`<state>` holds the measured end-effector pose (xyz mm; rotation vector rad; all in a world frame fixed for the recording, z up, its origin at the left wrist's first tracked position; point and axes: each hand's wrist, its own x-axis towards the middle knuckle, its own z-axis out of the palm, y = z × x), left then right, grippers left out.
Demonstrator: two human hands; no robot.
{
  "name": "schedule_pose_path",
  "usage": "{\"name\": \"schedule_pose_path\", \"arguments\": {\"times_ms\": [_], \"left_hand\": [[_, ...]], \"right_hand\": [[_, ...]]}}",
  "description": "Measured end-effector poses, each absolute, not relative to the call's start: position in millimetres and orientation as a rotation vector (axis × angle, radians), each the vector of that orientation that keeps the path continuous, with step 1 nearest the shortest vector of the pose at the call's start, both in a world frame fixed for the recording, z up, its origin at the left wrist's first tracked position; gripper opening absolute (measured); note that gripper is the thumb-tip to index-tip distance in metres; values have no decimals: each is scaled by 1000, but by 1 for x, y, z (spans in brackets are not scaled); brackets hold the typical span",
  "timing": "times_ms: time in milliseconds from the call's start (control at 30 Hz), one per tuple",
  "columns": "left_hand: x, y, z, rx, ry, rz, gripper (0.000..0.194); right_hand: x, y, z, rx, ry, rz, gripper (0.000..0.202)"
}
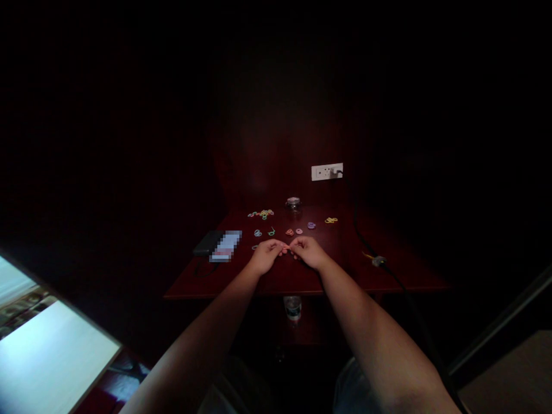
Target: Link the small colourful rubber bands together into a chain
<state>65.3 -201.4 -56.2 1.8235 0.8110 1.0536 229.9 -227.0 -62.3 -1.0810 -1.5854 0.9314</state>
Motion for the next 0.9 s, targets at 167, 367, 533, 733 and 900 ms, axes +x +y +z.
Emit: {"name": "schedule_pose_path", "arguments": {"times_ms": [167,367,533,733,900], "left_hand": [[65,-201,-57,1835,794,1057,19],[65,-198,-63,1791,766,1045,21],[66,-198,-62,1775,755,1061,20],[65,-198,-61,1784,764,1077,19],[65,-198,-60,1815,764,1086,18]], "right_hand": [[230,-227,-62,-1070,-1557,949,23],[230,-226,-62,-1071,-1549,956,21],[229,-228,-60,-1057,-1498,996,20],[227,-232,-56,-1045,-1482,1000,21],[227,-233,-55,-1095,-1564,936,24]]}}
